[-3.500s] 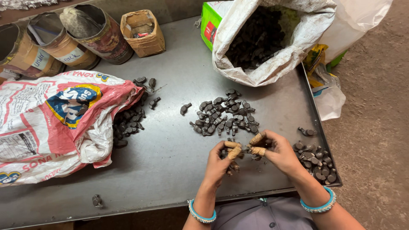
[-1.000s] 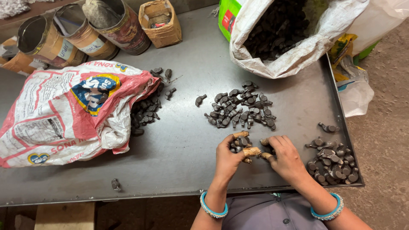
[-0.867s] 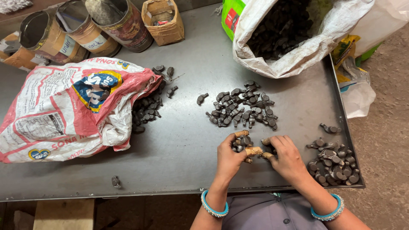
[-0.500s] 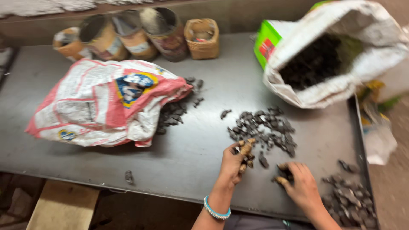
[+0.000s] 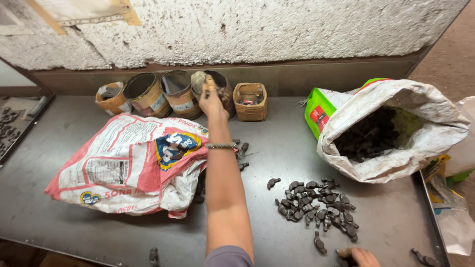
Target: The person sorts small dark metal castings on a metal table, picking items one at a time from a central pile, turning them over in their fingers, and placing them into separate piles by the table edge. They occasionally reach toward a sack of parts at the side of the table while continuing to sort.
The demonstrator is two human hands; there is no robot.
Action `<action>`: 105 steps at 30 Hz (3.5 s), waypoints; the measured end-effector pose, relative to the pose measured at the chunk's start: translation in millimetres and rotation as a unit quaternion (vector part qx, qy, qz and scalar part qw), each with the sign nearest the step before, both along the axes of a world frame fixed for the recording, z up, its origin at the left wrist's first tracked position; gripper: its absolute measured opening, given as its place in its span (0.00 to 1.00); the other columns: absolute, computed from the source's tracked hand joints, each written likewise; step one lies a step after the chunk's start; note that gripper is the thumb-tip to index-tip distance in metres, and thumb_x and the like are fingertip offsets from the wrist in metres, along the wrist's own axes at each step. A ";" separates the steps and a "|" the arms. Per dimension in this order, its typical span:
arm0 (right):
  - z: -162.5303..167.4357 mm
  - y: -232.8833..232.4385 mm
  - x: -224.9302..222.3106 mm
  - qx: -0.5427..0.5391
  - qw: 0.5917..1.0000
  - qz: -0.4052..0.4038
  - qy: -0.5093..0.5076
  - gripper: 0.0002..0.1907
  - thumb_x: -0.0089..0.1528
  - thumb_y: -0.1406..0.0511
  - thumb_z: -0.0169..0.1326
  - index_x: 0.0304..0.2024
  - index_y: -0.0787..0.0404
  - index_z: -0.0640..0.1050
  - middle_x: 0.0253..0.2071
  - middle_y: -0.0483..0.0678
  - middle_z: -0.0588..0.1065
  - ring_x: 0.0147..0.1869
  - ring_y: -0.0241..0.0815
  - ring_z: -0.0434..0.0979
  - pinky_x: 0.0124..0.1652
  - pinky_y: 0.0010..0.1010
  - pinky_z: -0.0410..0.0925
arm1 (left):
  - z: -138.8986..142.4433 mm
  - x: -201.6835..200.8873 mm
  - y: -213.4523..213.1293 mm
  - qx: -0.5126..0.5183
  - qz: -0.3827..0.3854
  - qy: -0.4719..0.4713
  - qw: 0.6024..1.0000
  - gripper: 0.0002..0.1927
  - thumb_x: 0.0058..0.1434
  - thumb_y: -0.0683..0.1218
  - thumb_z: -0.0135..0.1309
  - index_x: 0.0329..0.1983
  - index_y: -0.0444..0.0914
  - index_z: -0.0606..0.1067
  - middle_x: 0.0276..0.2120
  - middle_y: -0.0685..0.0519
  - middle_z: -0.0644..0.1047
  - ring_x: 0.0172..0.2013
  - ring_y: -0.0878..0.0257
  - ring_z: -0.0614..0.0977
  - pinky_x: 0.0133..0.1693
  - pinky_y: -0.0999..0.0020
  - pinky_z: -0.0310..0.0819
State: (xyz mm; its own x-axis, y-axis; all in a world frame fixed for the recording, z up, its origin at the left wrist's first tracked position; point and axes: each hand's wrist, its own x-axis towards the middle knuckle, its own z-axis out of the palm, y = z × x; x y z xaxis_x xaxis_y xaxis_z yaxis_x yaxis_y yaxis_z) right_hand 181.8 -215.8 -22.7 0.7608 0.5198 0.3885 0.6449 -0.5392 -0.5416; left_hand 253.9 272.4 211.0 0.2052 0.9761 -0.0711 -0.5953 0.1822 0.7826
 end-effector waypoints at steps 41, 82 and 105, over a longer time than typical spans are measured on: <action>54.3 -43.4 -39.7 0.267 0.778 0.098 0.560 0.22 0.55 0.74 0.65 0.53 0.66 0.81 0.44 0.45 0.77 0.48 0.35 0.76 0.51 0.29 0.72 | -228.1 -217.8 -362.9 -0.206 -0.625 0.129 0.742 0.15 0.67 0.48 0.59 0.51 0.35 0.74 0.35 0.53 0.80 0.29 0.69 0.80 0.28 0.72 0.76; 53.8 -10.4 -17.3 0.038 0.974 0.089 0.203 0.18 0.53 0.74 0.60 0.46 0.59 0.79 0.43 0.46 0.78 0.49 0.42 0.80 0.49 0.34 0.73 | -190.2 -187.1 -310.0 0.091 -0.494 0.359 0.787 0.22 0.61 0.44 0.60 0.58 0.35 0.79 0.27 0.53 0.83 0.24 0.69 0.82 0.22 0.73 0.73; 26.1 -63.2 -54.0 0.372 0.667 0.023 0.645 0.17 0.60 0.68 0.62 0.49 0.72 0.80 0.41 0.52 0.81 0.41 0.39 0.81 0.37 0.29 0.75 | -237.9 -229.1 -352.2 -0.279 -0.586 0.187 0.737 0.31 0.61 0.48 0.64 0.64 0.34 0.68 0.38 0.48 0.81 0.30 0.63 0.82 0.20 0.71 0.71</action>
State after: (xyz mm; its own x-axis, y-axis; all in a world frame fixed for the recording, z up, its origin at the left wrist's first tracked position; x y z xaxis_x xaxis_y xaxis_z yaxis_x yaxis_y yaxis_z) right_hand 127.8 -279.0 3.4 0.7023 0.5819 -0.4100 -0.6091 0.1933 -0.7692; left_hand 24.8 -79.8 -26.9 0.7491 -0.0589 -0.6599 0.4650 0.7562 0.4604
